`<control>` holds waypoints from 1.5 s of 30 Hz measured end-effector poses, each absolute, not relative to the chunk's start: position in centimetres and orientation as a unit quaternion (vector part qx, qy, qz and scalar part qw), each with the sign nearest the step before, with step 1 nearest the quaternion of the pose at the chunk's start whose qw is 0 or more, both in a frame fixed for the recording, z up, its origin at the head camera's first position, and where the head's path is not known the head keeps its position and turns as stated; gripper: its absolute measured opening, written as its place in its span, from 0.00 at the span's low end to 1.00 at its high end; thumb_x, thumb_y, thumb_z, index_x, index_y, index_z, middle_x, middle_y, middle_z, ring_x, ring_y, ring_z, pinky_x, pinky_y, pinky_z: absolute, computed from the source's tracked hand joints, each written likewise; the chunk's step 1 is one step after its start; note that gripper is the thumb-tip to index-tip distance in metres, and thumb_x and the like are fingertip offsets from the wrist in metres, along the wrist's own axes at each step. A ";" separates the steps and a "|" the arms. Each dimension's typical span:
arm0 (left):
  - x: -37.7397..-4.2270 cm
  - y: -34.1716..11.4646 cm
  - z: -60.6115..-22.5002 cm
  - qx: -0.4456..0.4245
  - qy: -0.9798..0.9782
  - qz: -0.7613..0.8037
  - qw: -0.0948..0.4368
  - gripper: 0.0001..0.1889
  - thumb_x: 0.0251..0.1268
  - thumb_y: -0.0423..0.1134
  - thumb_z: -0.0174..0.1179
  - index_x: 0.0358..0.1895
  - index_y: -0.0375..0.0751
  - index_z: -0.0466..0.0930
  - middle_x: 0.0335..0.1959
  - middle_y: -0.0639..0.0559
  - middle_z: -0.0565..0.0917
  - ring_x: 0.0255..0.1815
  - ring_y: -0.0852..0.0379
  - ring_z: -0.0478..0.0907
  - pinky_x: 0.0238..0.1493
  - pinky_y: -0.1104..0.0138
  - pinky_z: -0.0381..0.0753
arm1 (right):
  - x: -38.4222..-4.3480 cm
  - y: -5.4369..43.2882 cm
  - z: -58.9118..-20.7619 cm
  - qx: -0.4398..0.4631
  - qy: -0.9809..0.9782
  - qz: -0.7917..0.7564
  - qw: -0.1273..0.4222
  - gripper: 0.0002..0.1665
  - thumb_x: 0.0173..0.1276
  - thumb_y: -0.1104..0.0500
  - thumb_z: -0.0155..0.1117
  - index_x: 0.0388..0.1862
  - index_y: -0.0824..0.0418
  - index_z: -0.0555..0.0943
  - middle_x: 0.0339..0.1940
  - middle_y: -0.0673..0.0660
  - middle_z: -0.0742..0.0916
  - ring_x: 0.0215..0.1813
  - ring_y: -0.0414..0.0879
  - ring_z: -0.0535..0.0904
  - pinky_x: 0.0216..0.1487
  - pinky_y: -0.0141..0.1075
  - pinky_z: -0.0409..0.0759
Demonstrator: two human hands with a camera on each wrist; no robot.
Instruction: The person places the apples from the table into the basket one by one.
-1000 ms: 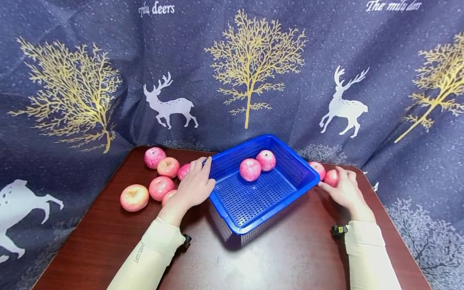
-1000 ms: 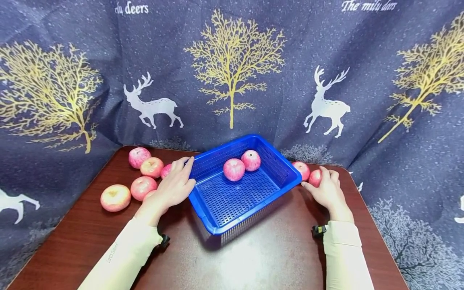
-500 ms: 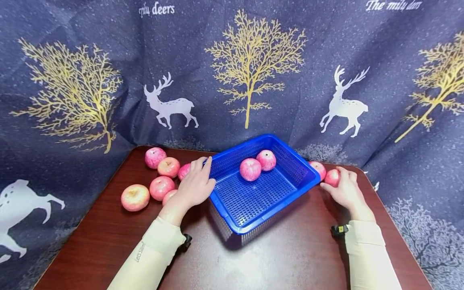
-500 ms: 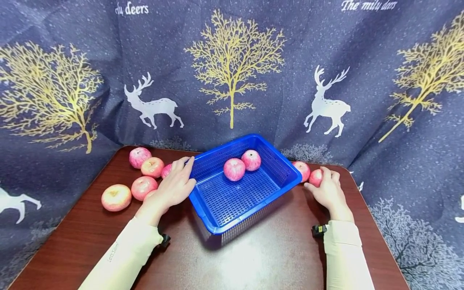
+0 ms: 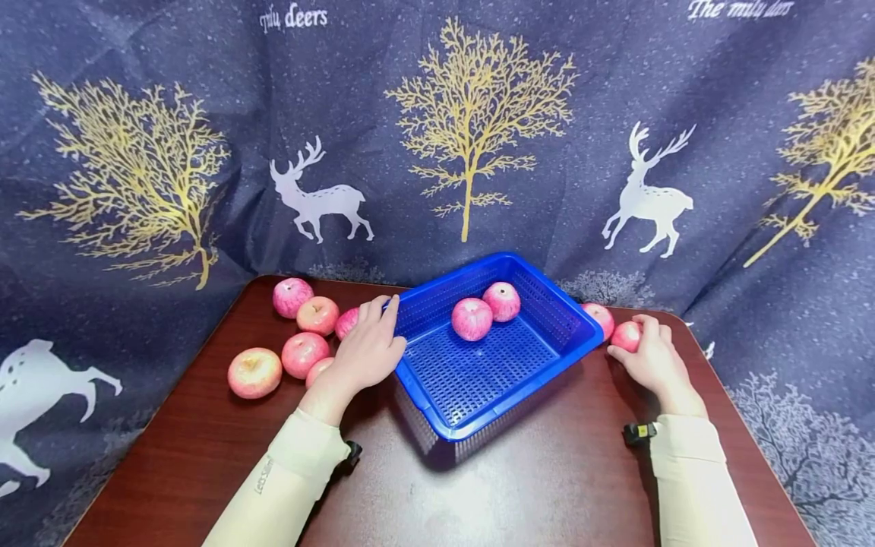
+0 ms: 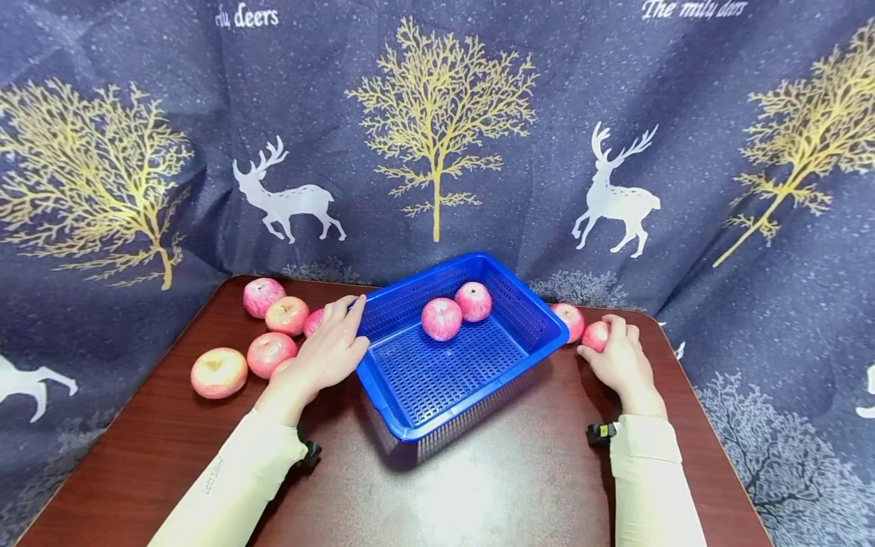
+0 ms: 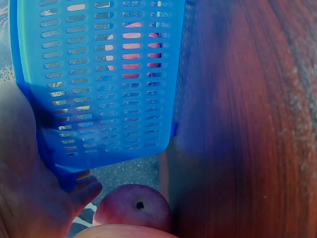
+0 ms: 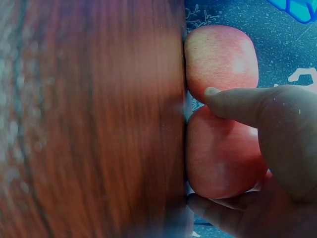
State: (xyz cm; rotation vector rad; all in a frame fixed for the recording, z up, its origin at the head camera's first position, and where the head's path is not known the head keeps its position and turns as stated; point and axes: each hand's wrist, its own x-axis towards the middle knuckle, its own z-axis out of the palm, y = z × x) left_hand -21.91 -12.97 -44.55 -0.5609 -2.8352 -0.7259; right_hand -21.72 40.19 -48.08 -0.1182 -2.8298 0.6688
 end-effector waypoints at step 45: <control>-21.9 -12.9 -44.6 -0.183 -0.948 -0.248 0.080 0.40 0.76 0.41 0.53 0.87 0.28 0.59 0.85 0.30 0.62 0.84 0.32 0.59 0.80 0.40 0.68 | -20.7 40.7 -44.1 -0.133 -0.953 0.225 0.156 0.55 0.75 0.40 0.72 0.85 0.72 0.62 0.72 0.86 0.70 0.66 0.87 0.71 0.64 0.79 0.67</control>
